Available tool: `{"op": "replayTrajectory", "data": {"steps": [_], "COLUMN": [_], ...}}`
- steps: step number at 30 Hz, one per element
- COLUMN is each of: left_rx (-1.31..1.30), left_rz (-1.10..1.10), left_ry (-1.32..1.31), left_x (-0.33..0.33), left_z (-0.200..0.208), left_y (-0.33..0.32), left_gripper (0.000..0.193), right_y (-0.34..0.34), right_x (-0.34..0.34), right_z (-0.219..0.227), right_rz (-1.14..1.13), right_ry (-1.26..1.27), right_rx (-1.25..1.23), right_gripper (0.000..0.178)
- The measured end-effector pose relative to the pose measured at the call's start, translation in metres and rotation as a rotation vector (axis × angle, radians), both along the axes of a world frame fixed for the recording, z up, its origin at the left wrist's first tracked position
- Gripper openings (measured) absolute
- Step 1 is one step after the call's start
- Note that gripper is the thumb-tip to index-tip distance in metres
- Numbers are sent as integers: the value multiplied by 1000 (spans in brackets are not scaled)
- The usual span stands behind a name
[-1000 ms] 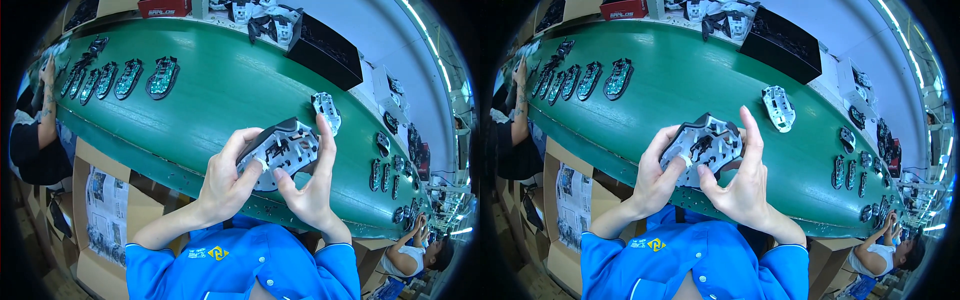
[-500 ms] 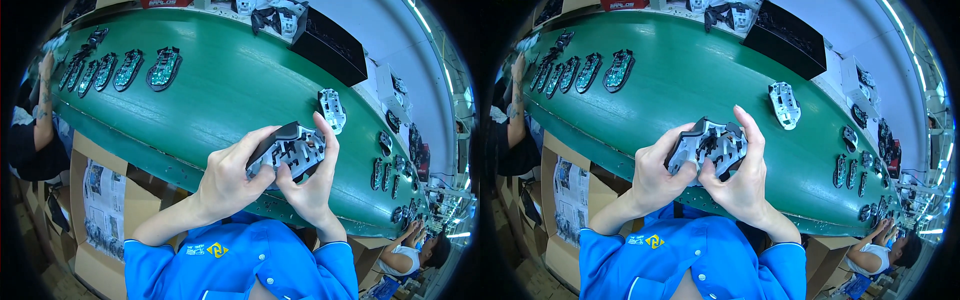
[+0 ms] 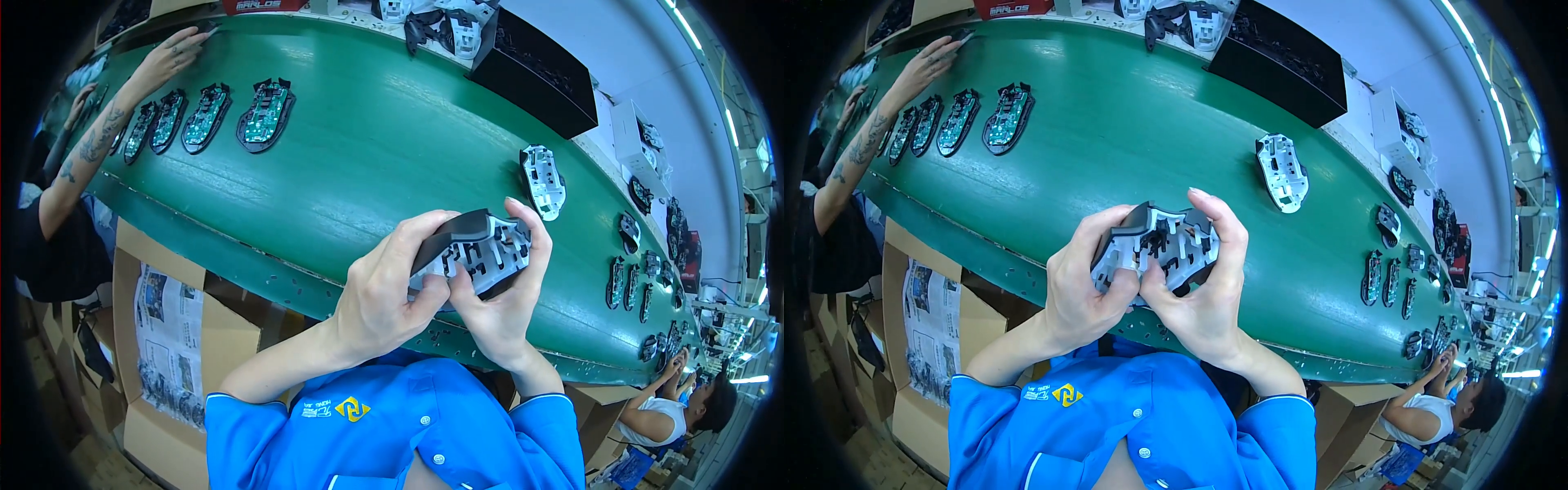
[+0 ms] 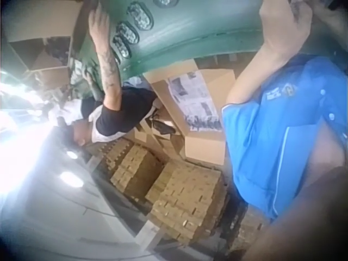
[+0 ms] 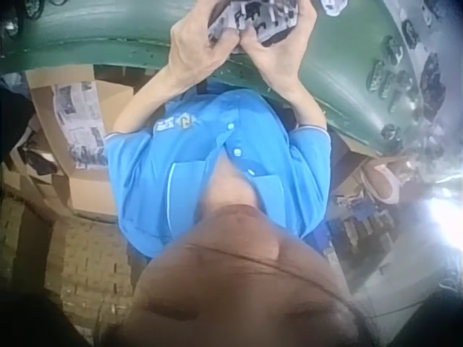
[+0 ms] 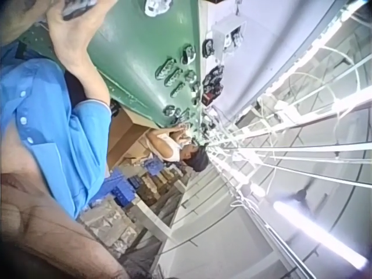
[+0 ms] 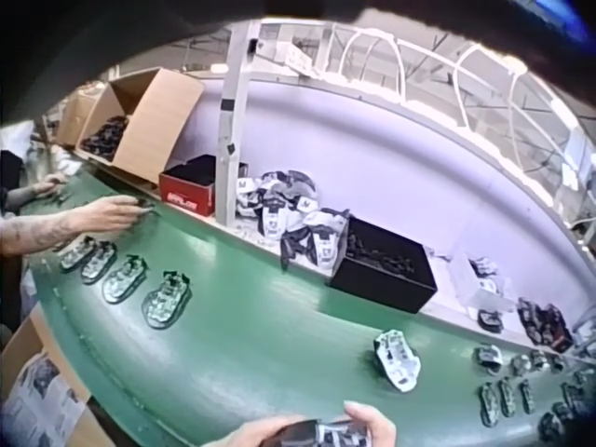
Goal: The person assembles computer mouse shells on an assembly line by attaching side pieces and inserting internal brackets into the top casings by hand.
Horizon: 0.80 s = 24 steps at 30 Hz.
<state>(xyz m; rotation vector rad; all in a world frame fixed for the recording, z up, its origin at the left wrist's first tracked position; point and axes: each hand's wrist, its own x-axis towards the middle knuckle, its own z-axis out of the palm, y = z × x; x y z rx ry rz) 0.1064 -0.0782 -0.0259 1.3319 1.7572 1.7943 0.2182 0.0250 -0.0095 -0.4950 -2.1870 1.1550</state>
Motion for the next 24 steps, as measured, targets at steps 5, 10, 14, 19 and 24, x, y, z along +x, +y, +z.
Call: {"op": "replayTrajectory", "data": {"steps": [5,10,14,19,24], "left_rx": [-280,-299,-505,-600,-714], "left_rz": [-259,-1,-177,-143,-221], "left_ry": [-79,-341,223,590,484], "left_x": [-16,-54,-31,-21,-20], "left_z": [33,28,25,-6,-5], "left_y": [-11,-15,52,154,225], "left_gripper": [80,63,56,60,65], "right_y": [48,209,214,184,184], "right_x": [11,127,138,142,150], "right_z": [52,21,-33,-42,-44], "right_rz": [168,-608,-637,-459,-197], "right_ry": [-216,-491,-672,-664,-573], "right_rx": [-532,593,1162,1287,1219], "right_gripper": [71,47,54,49,55]}}
